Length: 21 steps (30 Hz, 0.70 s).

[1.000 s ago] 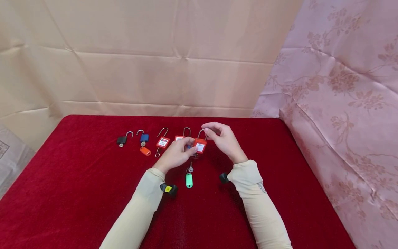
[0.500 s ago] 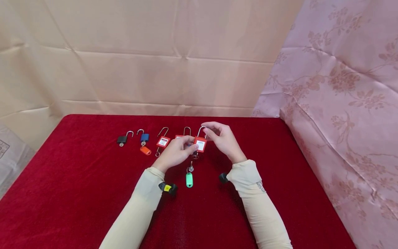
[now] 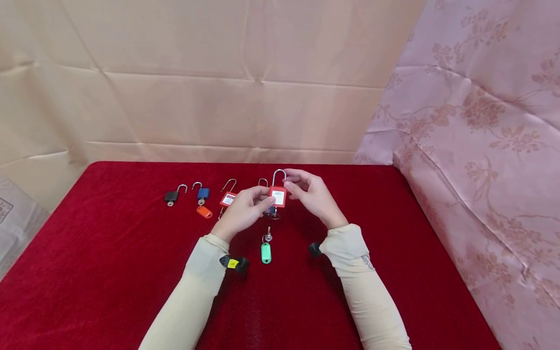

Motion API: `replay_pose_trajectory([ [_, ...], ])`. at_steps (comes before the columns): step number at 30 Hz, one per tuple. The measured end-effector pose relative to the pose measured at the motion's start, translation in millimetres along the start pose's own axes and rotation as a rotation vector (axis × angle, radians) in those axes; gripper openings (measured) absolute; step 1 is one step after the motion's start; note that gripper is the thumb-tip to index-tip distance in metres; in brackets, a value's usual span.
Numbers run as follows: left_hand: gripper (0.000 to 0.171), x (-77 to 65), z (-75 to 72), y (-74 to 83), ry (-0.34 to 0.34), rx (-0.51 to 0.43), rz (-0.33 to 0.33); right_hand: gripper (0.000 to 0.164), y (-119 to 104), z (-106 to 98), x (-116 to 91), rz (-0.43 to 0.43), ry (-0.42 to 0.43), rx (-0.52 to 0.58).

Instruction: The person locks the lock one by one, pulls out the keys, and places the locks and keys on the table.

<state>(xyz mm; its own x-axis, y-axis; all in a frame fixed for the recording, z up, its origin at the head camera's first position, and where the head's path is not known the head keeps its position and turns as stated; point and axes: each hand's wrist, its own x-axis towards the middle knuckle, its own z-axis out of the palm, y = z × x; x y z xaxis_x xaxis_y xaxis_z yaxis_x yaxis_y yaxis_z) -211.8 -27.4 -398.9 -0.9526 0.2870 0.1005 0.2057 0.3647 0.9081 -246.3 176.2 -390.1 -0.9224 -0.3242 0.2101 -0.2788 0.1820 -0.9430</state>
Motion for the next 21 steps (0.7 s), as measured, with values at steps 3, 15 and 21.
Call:
replay_pose_trajectory([
  [3,0.037,-0.5,-2.7,2.6,0.049,-0.012,0.007,0.045,-0.7,-0.3,-0.4,0.027,-0.019,-0.003],
  [15,0.035,-0.9,-2.2,6.0,0.109,-0.006,0.044,0.045,0.6,3.2,-1.1,0.051,-0.077,-0.021],
  [21,0.038,-0.8,-0.9,4.7,0.087,-0.003,0.070,0.042,0.5,3.6,-1.3,0.033,-0.072,-0.037],
])
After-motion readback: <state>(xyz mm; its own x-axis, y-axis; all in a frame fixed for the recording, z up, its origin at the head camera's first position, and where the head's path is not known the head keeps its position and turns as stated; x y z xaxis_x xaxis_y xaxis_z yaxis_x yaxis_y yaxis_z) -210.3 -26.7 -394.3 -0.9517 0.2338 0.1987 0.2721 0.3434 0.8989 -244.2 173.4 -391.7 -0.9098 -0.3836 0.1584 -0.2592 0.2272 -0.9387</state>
